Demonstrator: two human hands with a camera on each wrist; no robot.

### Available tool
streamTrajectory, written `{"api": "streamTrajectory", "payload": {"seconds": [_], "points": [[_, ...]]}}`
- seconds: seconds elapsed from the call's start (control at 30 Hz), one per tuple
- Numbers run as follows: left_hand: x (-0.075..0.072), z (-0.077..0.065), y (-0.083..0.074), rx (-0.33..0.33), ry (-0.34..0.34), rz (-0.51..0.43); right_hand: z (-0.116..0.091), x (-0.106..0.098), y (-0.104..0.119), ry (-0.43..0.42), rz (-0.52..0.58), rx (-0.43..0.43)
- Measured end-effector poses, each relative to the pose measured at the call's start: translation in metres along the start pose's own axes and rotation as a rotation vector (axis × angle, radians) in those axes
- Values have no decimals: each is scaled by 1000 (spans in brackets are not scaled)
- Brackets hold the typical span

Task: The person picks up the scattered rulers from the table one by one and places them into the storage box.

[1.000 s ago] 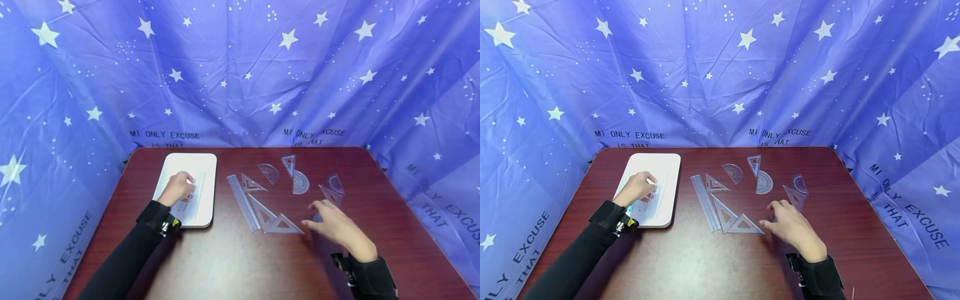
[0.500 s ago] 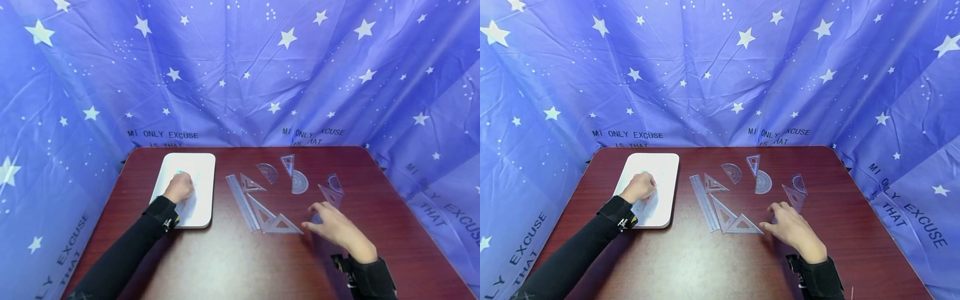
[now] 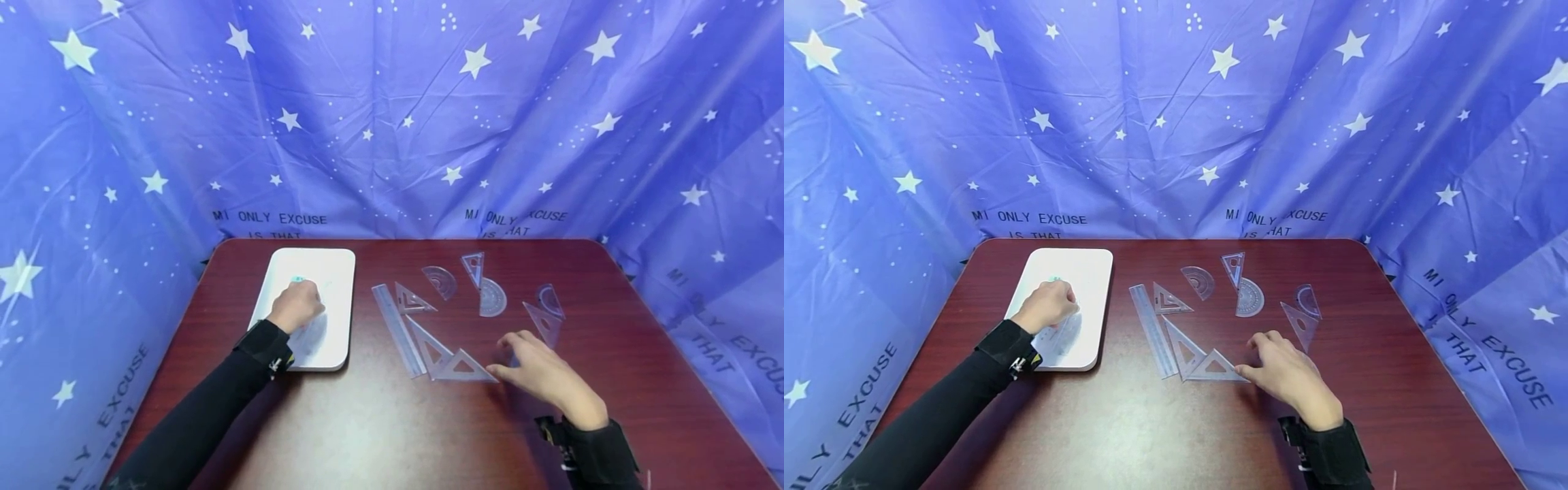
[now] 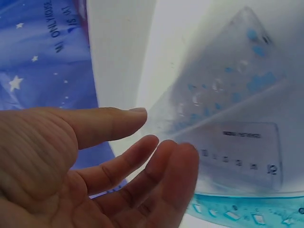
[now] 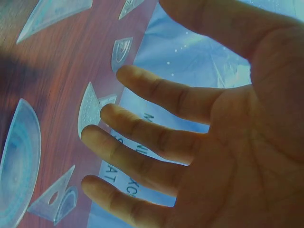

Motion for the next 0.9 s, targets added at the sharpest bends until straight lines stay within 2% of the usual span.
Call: {"api": "streamTrajectory", "payload": {"seconds": [0.03,0.13,0.27,0.3,0.47,0.53,0.67,0.9], "points": [[-5,-5,-6,0,-8,18,1,1,2,1,2,-2],[-28,-33,-36,3,-15,32,3,3,9,8,7,5],[-55,-68,-75,7,-25,3,8,3,22,-2,16,3],[-55,-69,-77,38,-59,1,10,3,26,-8,21,-5],[-58,-87,-98,90,-116,-51,25,3,49,-57,52,-54],[-60,-99,-109,75,-115,-90,30,6,57,-76,56,-60],[-57,-114,-122,59,-137,-137,41,17,71,-97,76,-78],[-48,-135,-140,101,-205,-126,63,39,94,-89,89,-97]]}}
Point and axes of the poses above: each hand's wrist, its own z-axis towards the middle knuckle, its own x-axis out of the palm, y = z × x, the point moved 9 cm from there along z, towards the middle knuckle, and after that the axes turned 1 degree about z, right-handed, at the moved point
